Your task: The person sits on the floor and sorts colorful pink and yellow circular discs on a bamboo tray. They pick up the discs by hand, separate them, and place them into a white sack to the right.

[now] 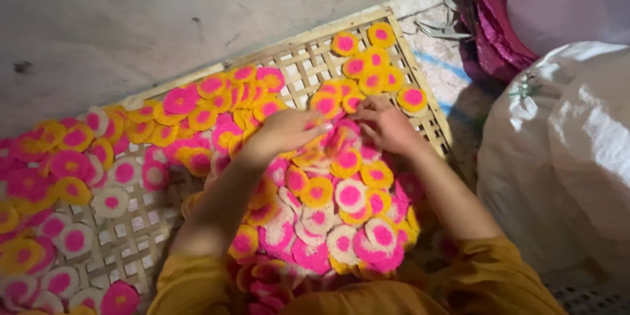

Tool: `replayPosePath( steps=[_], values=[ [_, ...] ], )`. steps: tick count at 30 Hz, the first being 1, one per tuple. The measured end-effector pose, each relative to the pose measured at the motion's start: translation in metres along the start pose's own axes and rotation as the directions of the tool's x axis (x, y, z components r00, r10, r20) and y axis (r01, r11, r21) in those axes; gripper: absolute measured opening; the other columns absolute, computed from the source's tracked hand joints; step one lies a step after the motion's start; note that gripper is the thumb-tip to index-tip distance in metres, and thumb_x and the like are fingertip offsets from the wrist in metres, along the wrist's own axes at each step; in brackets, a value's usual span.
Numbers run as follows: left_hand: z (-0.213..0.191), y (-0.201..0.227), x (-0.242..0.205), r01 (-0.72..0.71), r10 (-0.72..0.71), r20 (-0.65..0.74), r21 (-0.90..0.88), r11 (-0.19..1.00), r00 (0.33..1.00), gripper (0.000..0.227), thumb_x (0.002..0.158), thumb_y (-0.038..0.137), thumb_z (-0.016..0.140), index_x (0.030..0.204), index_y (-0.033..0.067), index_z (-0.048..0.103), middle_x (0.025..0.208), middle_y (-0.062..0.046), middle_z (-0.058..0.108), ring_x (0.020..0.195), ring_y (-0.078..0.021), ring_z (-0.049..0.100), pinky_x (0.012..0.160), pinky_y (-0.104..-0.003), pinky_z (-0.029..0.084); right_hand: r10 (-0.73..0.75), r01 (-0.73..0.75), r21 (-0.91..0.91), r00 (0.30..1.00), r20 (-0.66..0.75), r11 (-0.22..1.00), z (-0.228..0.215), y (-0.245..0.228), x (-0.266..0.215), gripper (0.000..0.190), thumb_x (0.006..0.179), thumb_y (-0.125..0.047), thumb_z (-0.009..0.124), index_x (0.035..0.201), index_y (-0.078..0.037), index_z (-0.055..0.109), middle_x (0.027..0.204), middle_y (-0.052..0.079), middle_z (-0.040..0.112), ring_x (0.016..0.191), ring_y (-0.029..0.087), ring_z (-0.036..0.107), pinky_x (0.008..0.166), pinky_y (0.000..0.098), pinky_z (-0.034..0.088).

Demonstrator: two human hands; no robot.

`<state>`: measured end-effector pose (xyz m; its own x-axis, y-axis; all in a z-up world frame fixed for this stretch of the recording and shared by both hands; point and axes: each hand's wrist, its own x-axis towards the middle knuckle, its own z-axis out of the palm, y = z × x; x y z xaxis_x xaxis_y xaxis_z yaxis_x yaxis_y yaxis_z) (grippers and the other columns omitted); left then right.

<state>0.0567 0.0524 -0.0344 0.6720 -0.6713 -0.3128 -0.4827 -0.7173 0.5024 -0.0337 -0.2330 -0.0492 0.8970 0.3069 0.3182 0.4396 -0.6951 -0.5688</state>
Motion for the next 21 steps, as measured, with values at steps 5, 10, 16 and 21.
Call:
replayPosePath(
  steps=[5, 10, 16, 21],
  values=[
    [-0.055, -0.082, 0.007, 0.065, -0.159, -0.51, -0.198, 0.978, 0.846, 0.049, 0.105, 0.056, 0.049, 0.135, 0.0204, 0.065, 0.134, -0.01, 0.069, 0.127, -0.0285, 0.065, 0.109, -0.044, 0.051, 0.499, -0.401, 0.509, 0.864, -0.066, 0.762, -0.039, 0.073, 0.073, 0.04, 0.097, -0.035, 0.066, 0.134, -0.021, 0.065, 0.136, 0.019, 0.059, 0.114, 0.034, 0.067, 0.08, 0.0503, 0.051],
    [-0.058, -0.104, 0.029, 0.303, -0.191, -0.568, 0.109, 0.947, 0.801, 0.061, 0.089, 0.059, 0.058, 0.145, 0.0329, 0.054, 0.16, -0.01, 0.041, 0.145, -0.0413, 0.032, 0.109, -0.072, 0.016, 0.317, -0.419, -0.364, 0.897, -0.308, 0.832, 0.009, 0.117, 0.121, 0.059, 0.092, -0.061, 0.067, 0.14, -0.027, 0.066, 0.152, 0.033, 0.041, 0.138, 0.052, 0.037, 0.108, 0.0686, 0.032],
    [-0.02, -0.076, -0.031, 0.156, -0.067, -0.35, 0.232, 0.96, 0.934, 0.055, 0.089, 0.061, 0.056, 0.137, 0.0353, 0.059, 0.142, -0.002, 0.057, 0.135, -0.0338, 0.045, 0.112, -0.062, 0.025, 0.182, -0.176, -0.177, 0.983, 0.023, 0.968, 0.039, 0.036, 0.093, 0.049, 0.095, -0.065, 0.058, 0.127, -0.031, 0.073, 0.151, 0.02, 0.055, 0.14, 0.042, 0.052, 0.114, 0.0483, 0.045],
    [-0.009, -0.04, -0.09, -0.08, 0.103, -0.235, 0.105, 0.991, 0.966, 0.053, 0.097, 0.057, 0.054, 0.135, 0.0218, 0.064, 0.13, -0.012, 0.066, 0.124, -0.0355, 0.057, 0.109, -0.049, 0.041, 0.09, -0.059, -0.155, 0.976, 0.196, 0.986, 0.036, -0.086, 0.061, 0.051, 0.084, -0.055, 0.072, 0.125, -0.024, 0.073, 0.146, 0.028, 0.052, 0.118, 0.043, 0.061, 0.097, 0.0479, 0.051]
  ],
)
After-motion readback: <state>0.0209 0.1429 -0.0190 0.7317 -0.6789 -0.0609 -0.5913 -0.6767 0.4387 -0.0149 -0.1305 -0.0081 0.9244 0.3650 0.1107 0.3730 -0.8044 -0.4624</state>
